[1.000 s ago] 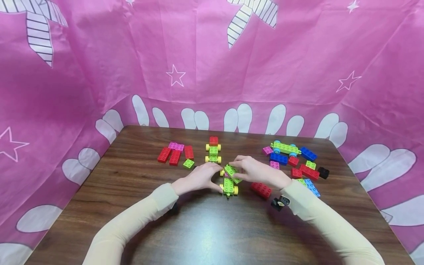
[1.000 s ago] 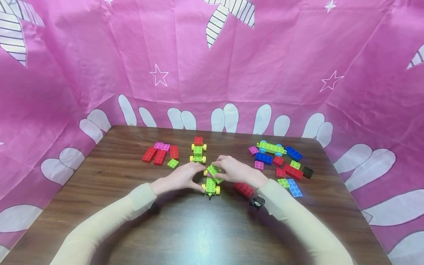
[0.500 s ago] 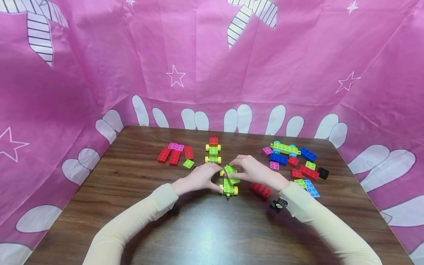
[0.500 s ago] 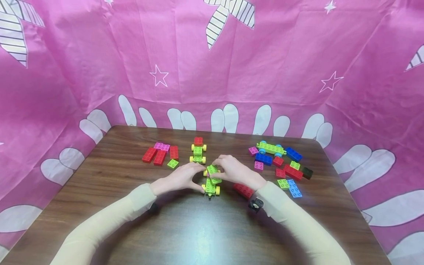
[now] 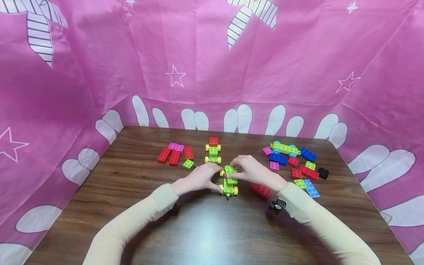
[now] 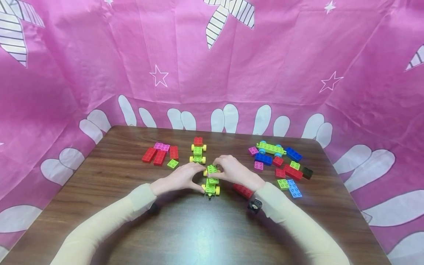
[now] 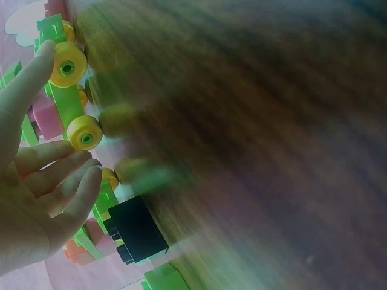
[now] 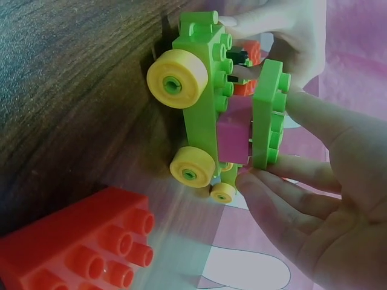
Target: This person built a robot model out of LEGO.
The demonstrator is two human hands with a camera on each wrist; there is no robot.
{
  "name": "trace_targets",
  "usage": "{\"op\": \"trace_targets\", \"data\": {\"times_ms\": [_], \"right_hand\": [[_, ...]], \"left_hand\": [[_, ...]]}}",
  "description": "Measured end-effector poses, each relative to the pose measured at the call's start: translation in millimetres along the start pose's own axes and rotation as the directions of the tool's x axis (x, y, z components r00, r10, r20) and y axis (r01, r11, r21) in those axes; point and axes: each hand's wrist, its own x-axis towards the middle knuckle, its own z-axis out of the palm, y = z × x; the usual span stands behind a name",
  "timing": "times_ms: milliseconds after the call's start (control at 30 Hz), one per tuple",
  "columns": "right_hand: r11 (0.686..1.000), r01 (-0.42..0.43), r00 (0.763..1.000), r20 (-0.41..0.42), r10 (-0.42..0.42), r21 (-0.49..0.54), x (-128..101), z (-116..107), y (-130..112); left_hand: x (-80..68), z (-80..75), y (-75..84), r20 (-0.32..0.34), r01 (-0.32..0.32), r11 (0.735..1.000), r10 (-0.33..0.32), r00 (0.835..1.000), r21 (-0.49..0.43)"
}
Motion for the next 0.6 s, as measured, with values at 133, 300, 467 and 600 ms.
{"op": "trace_targets", "data": {"times_ms": [133,300,467,600], "right_hand": [[1.000,-0.009,1.000,-0.014,0.009,-0.013,0.6,2.2,-0.1],[1.000,-0.013,1.000,-0.029,0.013,-0.015,1.2,4.0,-1.1],[1.000,-0.020,0.999,-0.035,0.019,-0.010,1.7,4.6,-1.8],[1.000,-0.025,0.999,-0.032,0.025,-0.002,2.4,5.0,-1.4]], "left_hand": [[-0.1,-0.5,0.7,0.009,0.009,1.000,-0.009,1.000,-0.013],[-0.5,-0.9,1.0,0.009,0.008,1.000,-0.008,1.000,-0.018],[-0.4,-0.5,0.9,0.006,0.007,1.000,-0.007,1.000,-0.009],[-0.4,-0.8,0.8,0.005,0.008,1.000,-0.008,1.000,-0.009]]}}
